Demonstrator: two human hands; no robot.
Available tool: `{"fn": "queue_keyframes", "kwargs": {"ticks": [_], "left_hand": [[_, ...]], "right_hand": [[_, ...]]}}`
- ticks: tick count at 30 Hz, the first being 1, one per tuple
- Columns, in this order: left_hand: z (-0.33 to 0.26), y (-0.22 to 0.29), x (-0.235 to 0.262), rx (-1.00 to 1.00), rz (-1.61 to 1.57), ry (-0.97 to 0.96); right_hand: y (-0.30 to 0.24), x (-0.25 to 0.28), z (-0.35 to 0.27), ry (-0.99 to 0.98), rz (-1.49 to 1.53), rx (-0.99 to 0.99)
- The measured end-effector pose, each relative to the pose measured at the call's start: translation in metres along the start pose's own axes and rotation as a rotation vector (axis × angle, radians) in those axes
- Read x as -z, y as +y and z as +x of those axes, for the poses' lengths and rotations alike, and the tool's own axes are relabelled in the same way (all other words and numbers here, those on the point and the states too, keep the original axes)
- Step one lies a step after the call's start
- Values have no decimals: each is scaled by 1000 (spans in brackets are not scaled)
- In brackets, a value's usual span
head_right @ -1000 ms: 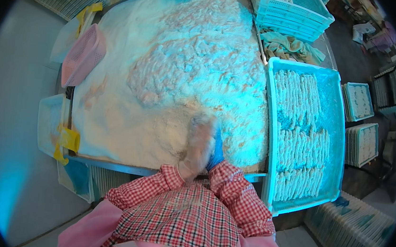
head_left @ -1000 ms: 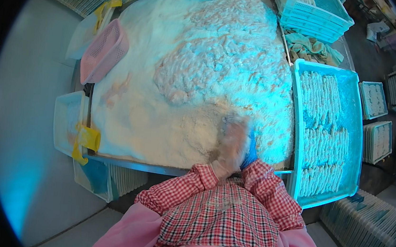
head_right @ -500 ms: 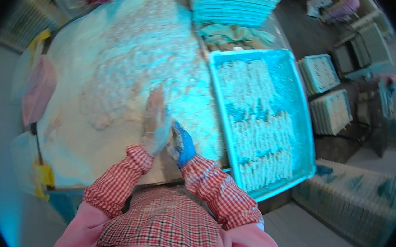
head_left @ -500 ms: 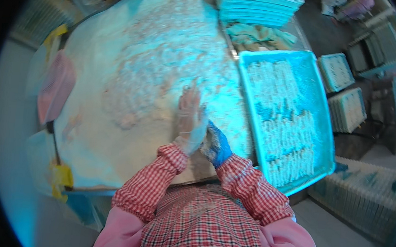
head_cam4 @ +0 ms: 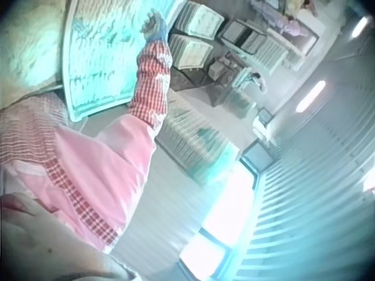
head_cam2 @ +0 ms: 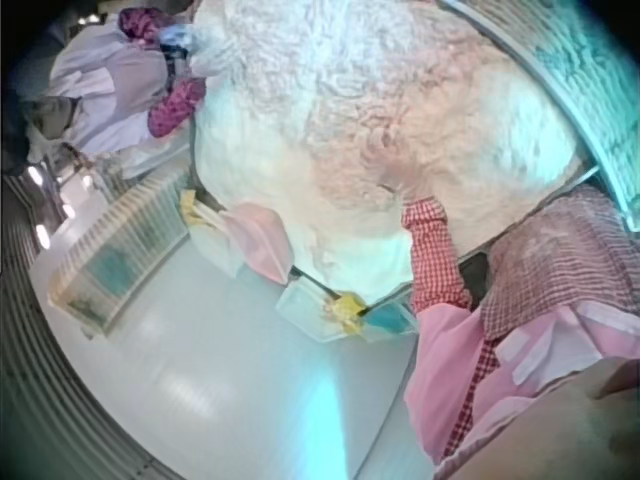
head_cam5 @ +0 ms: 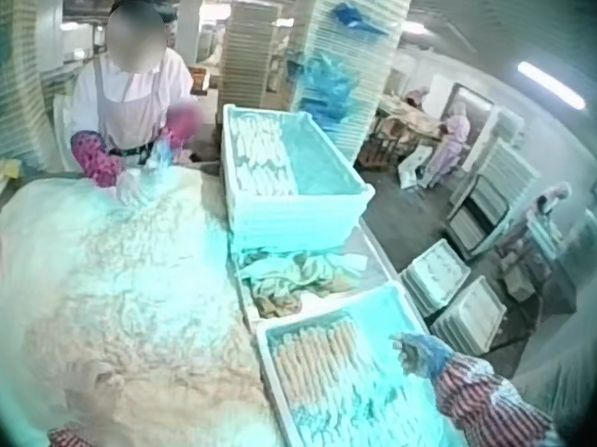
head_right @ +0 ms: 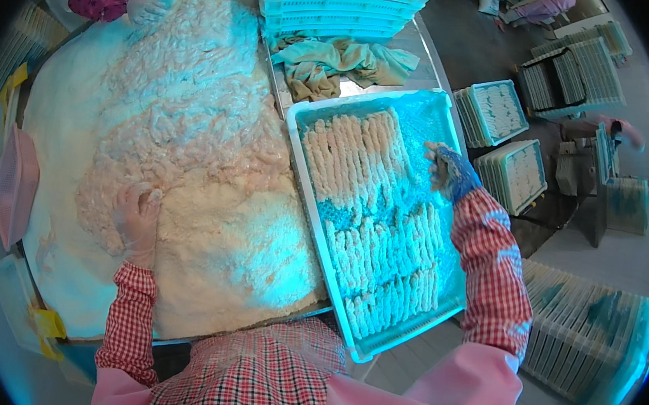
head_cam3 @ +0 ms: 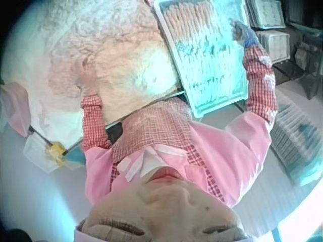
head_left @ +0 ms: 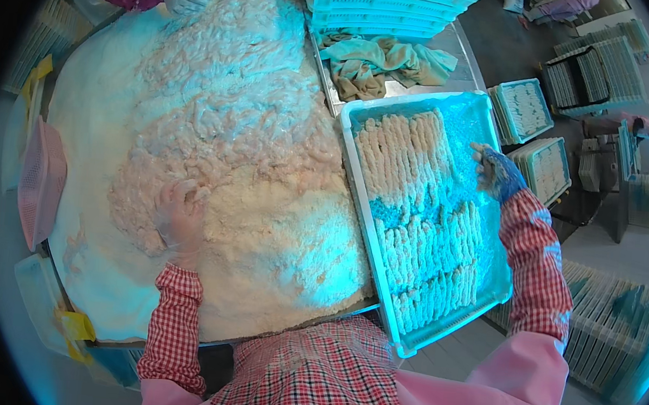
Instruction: The person repeatedly takes small portions of dough from a large pile on a table, rolls them into elongated shapes by hand, and places them in rows into a blue tray. The person then stacks the filled tray onto a stack of other trays.
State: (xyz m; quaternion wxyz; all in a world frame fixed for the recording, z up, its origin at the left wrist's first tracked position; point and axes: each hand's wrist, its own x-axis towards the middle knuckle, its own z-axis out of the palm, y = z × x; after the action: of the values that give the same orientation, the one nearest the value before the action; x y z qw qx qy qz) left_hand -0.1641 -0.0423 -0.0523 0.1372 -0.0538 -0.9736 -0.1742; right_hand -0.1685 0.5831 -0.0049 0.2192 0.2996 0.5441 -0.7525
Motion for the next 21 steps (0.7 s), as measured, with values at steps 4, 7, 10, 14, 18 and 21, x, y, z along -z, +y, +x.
{"fn": "queue_keyframes", "kwargs": {"ticks": [4, 7, 10, 14, 18, 21], "left_hand": [[13, 23, 7, -54, 108, -60], [21, 25, 3, -63, 127, -114], [23, 16, -4, -99, 69, -67], [9, 14, 3, 127, -163, -119], [-39, 12, 17, 87, -236, -271], [-68, 22, 54, -401, -148, -366]], "right_hand": [[6, -7, 83, 169, -17, 136], [7, -8, 101, 140, -58, 221], [16, 17, 80, 168, -189, 182], [53, 35, 42, 269, -534, 231], [102, 64, 27, 274, -920, 564], [109, 56, 27, 399, -903, 520]]}}
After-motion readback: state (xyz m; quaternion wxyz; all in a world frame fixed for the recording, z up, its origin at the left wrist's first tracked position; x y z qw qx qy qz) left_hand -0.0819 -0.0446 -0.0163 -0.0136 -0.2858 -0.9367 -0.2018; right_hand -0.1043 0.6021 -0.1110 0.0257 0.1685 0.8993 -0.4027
